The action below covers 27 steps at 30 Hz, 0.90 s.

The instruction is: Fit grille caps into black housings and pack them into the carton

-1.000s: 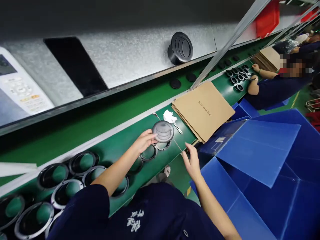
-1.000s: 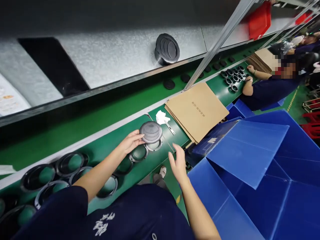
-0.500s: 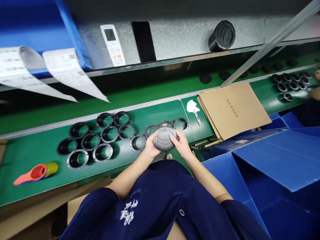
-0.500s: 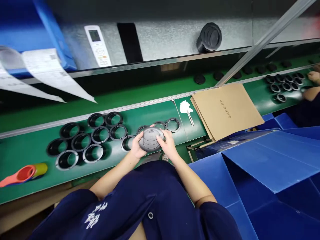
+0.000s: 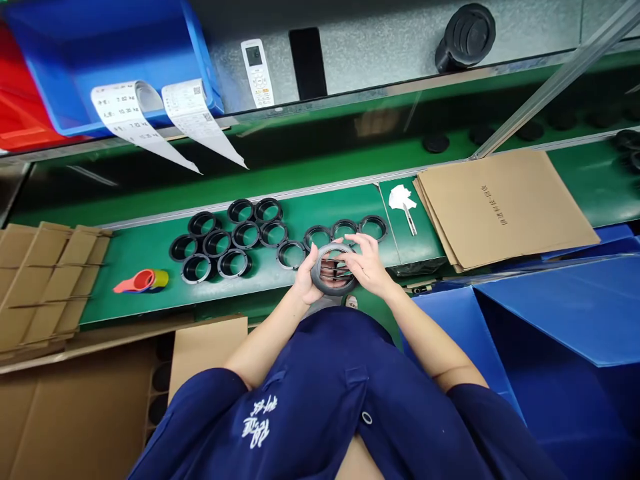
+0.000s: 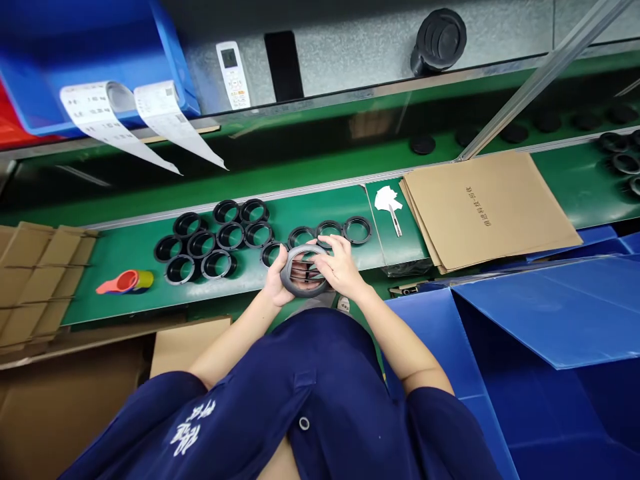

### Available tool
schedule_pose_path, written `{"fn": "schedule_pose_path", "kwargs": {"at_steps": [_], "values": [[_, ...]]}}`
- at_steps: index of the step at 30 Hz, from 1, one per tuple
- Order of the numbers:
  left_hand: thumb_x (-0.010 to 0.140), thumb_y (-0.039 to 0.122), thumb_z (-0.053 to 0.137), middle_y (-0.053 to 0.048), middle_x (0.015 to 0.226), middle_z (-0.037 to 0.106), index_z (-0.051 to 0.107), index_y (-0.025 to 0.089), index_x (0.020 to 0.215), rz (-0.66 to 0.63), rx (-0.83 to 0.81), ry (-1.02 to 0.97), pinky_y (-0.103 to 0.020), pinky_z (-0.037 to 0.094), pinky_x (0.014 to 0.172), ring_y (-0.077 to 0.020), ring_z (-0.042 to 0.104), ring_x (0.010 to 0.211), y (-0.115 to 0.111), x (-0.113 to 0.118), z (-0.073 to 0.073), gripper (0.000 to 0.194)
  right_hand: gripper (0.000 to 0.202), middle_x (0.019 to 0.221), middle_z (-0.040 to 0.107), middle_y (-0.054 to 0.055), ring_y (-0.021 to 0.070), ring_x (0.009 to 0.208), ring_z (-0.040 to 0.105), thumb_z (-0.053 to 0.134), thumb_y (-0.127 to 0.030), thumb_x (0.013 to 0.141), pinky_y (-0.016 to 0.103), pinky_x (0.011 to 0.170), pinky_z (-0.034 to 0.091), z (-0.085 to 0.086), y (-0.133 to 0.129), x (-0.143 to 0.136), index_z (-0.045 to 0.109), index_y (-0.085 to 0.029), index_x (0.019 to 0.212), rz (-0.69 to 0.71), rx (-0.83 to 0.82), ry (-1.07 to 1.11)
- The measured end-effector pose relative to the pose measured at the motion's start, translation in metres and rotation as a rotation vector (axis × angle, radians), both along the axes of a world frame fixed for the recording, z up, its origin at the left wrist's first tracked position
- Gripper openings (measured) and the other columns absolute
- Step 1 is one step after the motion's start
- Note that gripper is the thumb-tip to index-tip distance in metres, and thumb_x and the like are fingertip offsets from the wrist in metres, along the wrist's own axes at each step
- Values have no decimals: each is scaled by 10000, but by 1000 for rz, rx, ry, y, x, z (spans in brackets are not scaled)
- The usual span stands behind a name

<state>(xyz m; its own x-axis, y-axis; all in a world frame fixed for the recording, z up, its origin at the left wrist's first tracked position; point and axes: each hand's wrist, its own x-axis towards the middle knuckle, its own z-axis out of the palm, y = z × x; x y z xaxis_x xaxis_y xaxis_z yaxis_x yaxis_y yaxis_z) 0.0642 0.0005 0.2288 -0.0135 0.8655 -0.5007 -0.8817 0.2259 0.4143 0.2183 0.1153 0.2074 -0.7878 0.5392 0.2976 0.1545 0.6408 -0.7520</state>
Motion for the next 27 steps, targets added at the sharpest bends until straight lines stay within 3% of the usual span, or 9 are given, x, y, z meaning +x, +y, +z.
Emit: {"fn": "schedule_pose_path", "kwargs": {"at_steps": [9,16,22,24,27], "values": [[988,679,361,-180,1369,640,469,197,1517,144,73,-31,-611,429,1095,-371,630,1234,-17,34,10,723,657,1422,584,42,245,1388,433,233,-619,1056,476,1232,279,13,-11,12,784,-262,1044,103,-430,87],[980,709,326,-203,1271,689,517,150,1463,188,-6,-81,-635,453,1054,-377,651,1198,-24,38,5,763,619,1393,588,43,242,1365,462,311,-661,1033,444,1224,302,1,-18,13,793,-274,1051,79,-590,100],[982,674,399,-182,1189,724,577,154,1400,243,-22,-118,-589,499,1022,-346,687,1132,-23,27,2,691,632,1435,547,57,246,1375,447,225,-610,1062,469,1228,303,-12,-18,5,749,-289,1211,62,-514,27],[972,681,420,-180,1126,739,615,117,1336,292,-61,-130,-532,526,1011,-327,702,1094,-24,20,-3,699,631,1512,478,68,275,1432,373,227,-616,1055,502,1237,288,-19,-22,1,700,-284,1307,107,-362,5],[963,668,463,-145,992,754,657,101,1205,389,-219,-132,-446,553,992,-289,720,1021,-31,9,-18,647,625,1621,355,79,332,1516,202,391,-653,1009,565,1258,234,-35,-33,-5,583,-258,1453,324,-63,-90]]}}
